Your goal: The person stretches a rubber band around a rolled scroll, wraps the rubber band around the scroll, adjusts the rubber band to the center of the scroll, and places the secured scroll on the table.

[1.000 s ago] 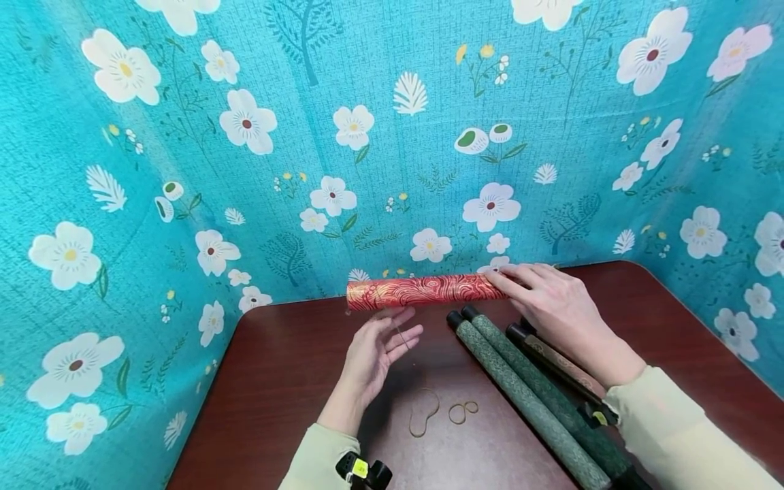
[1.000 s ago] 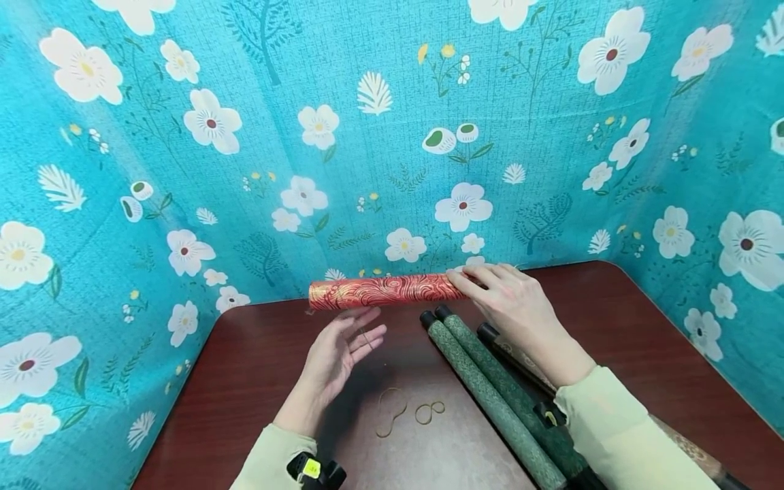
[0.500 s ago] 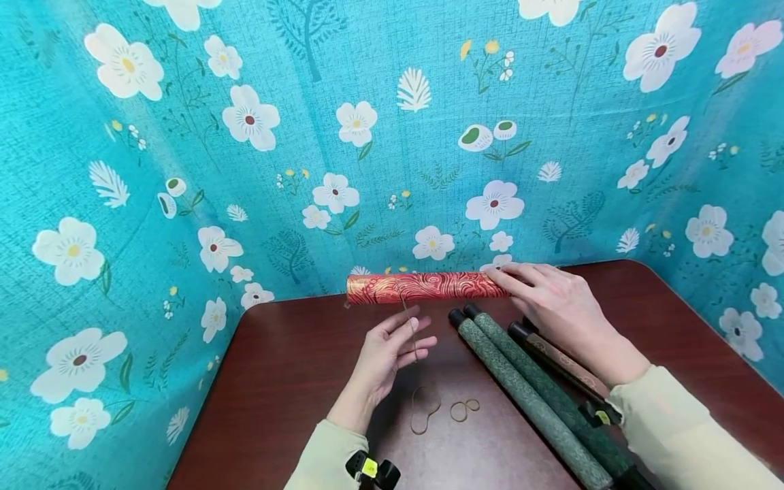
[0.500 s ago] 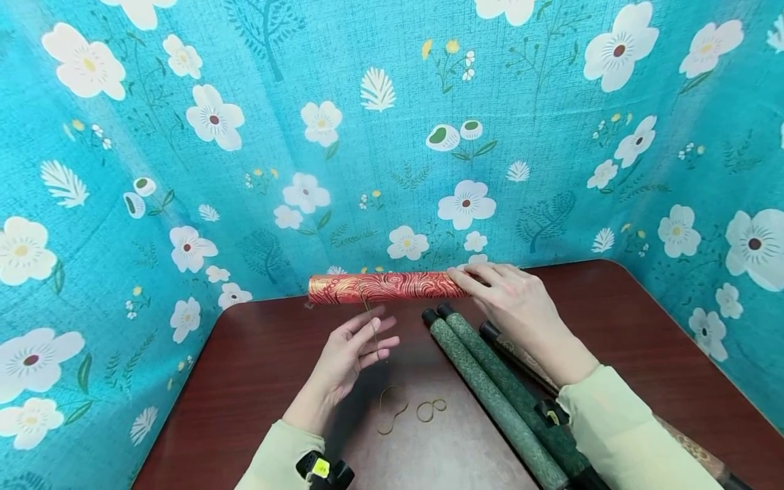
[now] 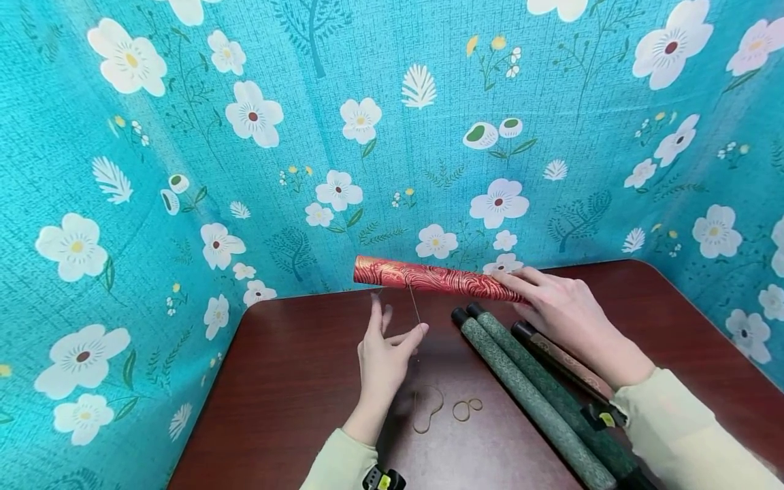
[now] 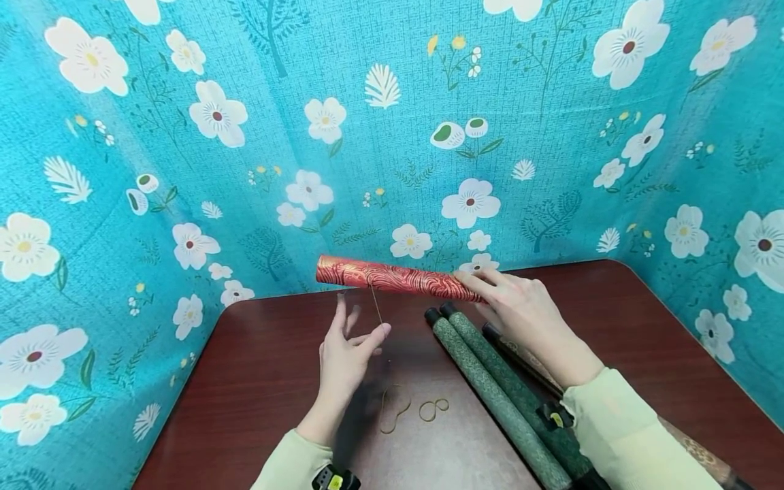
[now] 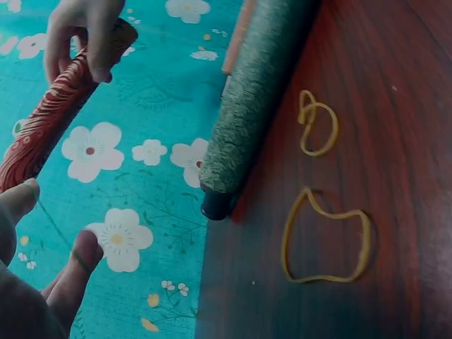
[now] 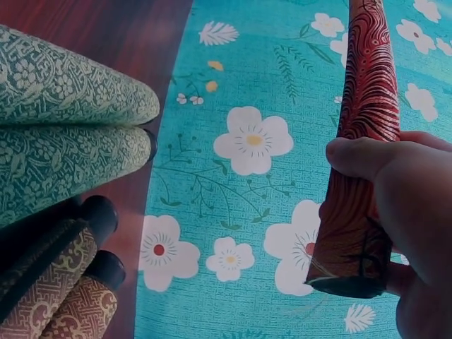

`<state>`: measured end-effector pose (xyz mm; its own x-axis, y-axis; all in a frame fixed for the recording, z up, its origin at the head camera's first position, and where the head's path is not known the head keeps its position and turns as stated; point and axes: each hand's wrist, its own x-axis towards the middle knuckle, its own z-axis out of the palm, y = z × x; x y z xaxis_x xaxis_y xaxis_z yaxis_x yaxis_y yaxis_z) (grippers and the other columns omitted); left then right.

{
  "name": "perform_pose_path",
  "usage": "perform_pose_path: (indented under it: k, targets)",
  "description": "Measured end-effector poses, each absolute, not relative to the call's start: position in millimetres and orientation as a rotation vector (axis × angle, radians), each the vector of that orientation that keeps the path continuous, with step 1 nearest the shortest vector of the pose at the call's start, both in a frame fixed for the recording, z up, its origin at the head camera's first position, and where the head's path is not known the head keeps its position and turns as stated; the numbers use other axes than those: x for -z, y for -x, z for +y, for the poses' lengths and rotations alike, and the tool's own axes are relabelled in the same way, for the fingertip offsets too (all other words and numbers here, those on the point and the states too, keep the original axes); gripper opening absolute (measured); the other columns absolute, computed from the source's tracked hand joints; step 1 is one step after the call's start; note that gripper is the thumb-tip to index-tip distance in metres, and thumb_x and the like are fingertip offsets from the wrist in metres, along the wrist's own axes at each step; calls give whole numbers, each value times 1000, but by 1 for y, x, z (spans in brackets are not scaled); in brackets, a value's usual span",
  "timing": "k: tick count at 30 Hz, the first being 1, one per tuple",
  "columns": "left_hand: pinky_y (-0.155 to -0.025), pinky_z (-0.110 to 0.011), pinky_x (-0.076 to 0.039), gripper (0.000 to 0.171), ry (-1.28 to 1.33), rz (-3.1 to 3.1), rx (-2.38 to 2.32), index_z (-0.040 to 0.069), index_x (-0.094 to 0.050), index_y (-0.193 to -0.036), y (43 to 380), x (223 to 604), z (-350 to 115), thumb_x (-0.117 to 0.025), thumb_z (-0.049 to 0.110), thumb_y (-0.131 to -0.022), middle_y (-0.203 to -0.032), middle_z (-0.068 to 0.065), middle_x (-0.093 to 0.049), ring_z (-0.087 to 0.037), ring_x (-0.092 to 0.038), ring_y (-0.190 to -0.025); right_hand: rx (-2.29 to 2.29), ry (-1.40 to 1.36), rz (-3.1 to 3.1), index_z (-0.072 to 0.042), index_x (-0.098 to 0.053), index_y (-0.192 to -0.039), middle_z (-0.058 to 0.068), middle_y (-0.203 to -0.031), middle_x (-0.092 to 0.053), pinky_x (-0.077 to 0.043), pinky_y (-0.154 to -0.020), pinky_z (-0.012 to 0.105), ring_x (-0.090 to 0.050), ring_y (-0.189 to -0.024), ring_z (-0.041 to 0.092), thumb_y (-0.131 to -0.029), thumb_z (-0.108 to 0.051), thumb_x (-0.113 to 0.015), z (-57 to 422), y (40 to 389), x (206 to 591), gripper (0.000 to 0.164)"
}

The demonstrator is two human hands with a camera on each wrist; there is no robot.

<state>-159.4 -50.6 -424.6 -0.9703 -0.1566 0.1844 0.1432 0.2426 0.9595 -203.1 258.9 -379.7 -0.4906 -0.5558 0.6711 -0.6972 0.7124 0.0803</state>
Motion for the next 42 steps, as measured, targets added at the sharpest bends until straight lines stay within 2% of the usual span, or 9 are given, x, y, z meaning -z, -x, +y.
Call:
perform_pose_path:
  k: [7, 10, 15, 18, 23, 26, 32, 37, 42]
  targets:
    - [-83, -45, -66, 110, 122, -2286, 1342, 25, -25, -172, 155, 428, -53, -92, 36, -86, -157, -8, -57, -19, -81, -93, -291, -949, -2239, -20, -63, -150, 6, -109, -71, -29, -45, 24, -38, -51, 8, -77, -2, -89, 258, 204, 384, 80]
    - [-66, -37, -63, 107, 209, -2285, 1033, 21, -32, -170, 156, 427, -60, -94, 35, -84, -149, -6, -65, -18, -80, -89, -308, -945, -2242, -19, -66, -146, 5, -107, -71, -27, -44, 23, -31, -50, 4, -76, -3, -89, 258, 204, 386, 75]
    - [-39, -21, -32, 96, 308, -2193, 508, 20, -48, -163, 159, 421, -75, -96, 35, -81, -139, -6, -71, -17, -60, -56, -329, -932, -2293, -20, -68, -143, 4, -108, -71, -28, -45, 23, -30, -50, 1, -76, -5, -91, 257, 203, 386, 72]
    - [-36, -25, -36, 87, 332, -2129, 287, 24, -53, -160, 160, 413, -84, -95, 33, -83, -135, -6, -71, -21, -62, -62, -355, -933, -2333, -20, -69, -141, 4, -111, -72, -33, -46, 24, -35, -52, 2, -78, -8, -92, 256, 201, 386, 69]
    - [-45, -35, -57, 82, 379, -2037, 51, 25, -57, -157, 163, 398, -95, -95, 28, -83, -131, -8, -70, -27, -72, -93, -424, -962, -2356, -18, -70, -139, 4, -110, -73, -37, -50, 25, -43, -58, 4, -80, -11, -91, 255, 199, 387, 63]
    - [-50, -35, -60, 76, 418, -1986, -21, 24, -59, -155, 166, 392, -100, -92, 27, -87, -129, -10, -70, -28, -70, -96, -468, -973, -2392, -18, -70, -139, 4, -111, -73, -37, -51, 24, -43, -60, 2, -82, -10, -90, 254, 197, 386, 60]
    - [-64, -37, -65, 42, 516, -1877, -73, 20, -65, -149, 176, 384, -110, -65, 21, -107, -135, -9, -70, -31, -70, -99, -503, -966, -2511, -21, -70, -139, -1, -107, -70, -41, -55, 26, -49, -66, 3, -87, -10, -87, 250, 190, 383, 56]
    - [-81, -39, -66, 39, 601, -1776, -120, 16, -70, -143, 182, 379, -120, -63, 6, -106, -137, -9, -71, -33, -72, -104, -477, -985, -2540, -22, -70, -139, -3, -104, -68, -40, -56, 26, -50, -68, 4, -88, -12, -87, 248, 187, 383, 55]
    - [-79, -39, -66, 35, 655, -1716, -98, 15, -74, -138, 186, 375, -126, -64, 5, -106, -135, -9, -73, -32, -72, -105, -454, -1024, -2508, -20, -71, -137, -4, -105, -67, -38, -55, 24, -49, -68, 2, -87, -15, -88, 247, 186, 386, 53]
